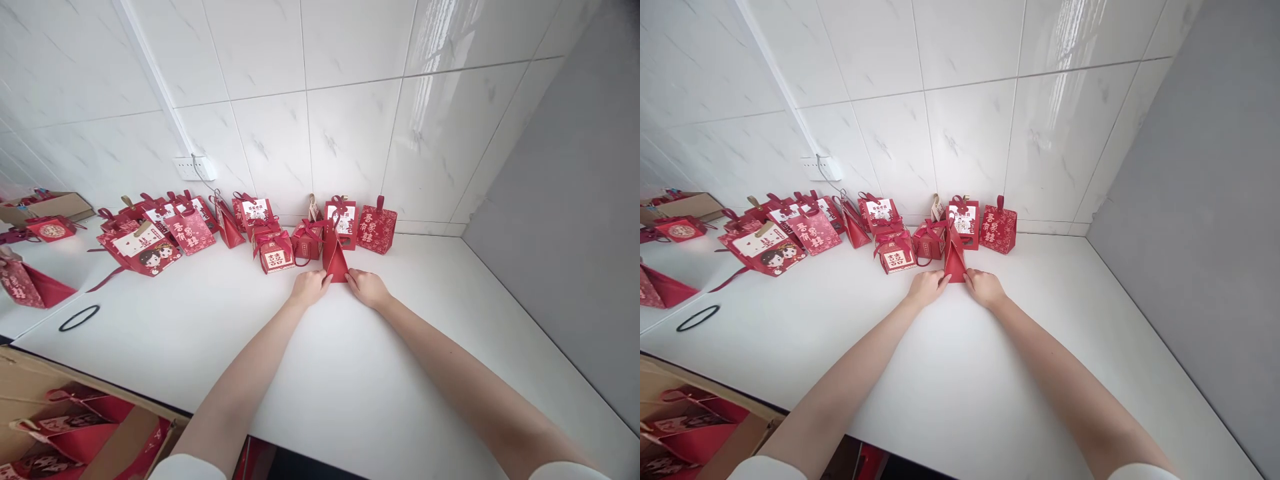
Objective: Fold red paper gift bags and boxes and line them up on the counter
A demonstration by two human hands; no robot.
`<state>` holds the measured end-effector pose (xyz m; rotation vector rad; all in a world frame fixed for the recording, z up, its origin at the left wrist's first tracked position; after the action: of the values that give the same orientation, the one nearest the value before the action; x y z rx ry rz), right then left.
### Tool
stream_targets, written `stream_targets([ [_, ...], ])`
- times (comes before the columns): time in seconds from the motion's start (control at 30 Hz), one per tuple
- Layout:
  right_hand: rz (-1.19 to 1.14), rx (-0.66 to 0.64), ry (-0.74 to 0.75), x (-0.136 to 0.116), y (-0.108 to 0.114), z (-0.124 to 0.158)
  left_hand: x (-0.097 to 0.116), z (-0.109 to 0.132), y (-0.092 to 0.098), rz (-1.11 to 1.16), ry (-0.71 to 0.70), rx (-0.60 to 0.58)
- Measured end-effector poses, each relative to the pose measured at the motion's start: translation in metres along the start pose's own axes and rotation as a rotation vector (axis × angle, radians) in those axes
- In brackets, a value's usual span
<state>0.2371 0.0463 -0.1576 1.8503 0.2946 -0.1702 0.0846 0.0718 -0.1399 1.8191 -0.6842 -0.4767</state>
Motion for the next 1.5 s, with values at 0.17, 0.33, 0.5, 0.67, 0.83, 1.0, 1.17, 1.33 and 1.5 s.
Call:
stream_targets([
  [0.17, 0.01, -0.044, 0.017, 0.001, 0.003, 0.008, 0.007, 0.004, 0.001, 0.007, -0.008, -0.041],
  [0.33, 0.023, -0.057, 0.045, -0.003, 0.005, 0.013, 0.015, 0.011, 0.001, 0.024, -0.045, -0.065],
  [0.5, 0.043, -0.024, 0.015, -0.007, 0.004, 0.013, 0.017, 0.013, 0.0, 0.048, -0.054, -0.056],
  [0.67, 0.017, 0.041, 0.013, -0.007, 0.019, 0.017, 0.015, 0.019, 0.02, 0.131, -0.157, 0.038],
  [0.83, -0.198, 0.369, 0.016, -0.018, 0.051, 0.025, 0.016, 0.024, 0.044, 0.179, -0.153, 0.205],
  [1.0, -0.306, 0.35, 0.016, -0.021, 0.045, 0.022, 0.04, 0.025, 0.04, 0.32, -0.219, 0.031],
  [1.17, -0.744, 0.538, -0.188, 0.011, 0.054, 0.021, 0.038, 0.024, 0.059, 0.424, -0.178, 0.285],
  [1.33, -1.364, 0.082, -0.198, 0.003, 0.027, 0.006, -0.014, 0.024, 0.062, 0.752, 0.257, 0.716],
  [1.5, -1.647, -0.119, -0.241, -0.006, 0.011, 0.003, -0.035, 0.018, 0.037, 1.276, 0.387, 0.66],
])
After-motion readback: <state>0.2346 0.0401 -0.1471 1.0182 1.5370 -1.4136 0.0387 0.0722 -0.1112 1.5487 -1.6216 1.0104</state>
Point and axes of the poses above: each hand's wrist, its own z-axis away from the middle knuckle, its own y-axis out of the back of the hand, x = y × z, the point moved 6 cm from there along -z, towards the middle knuckle, and after that the axes turned 9 degrees about -y, right-handed, at the moved point
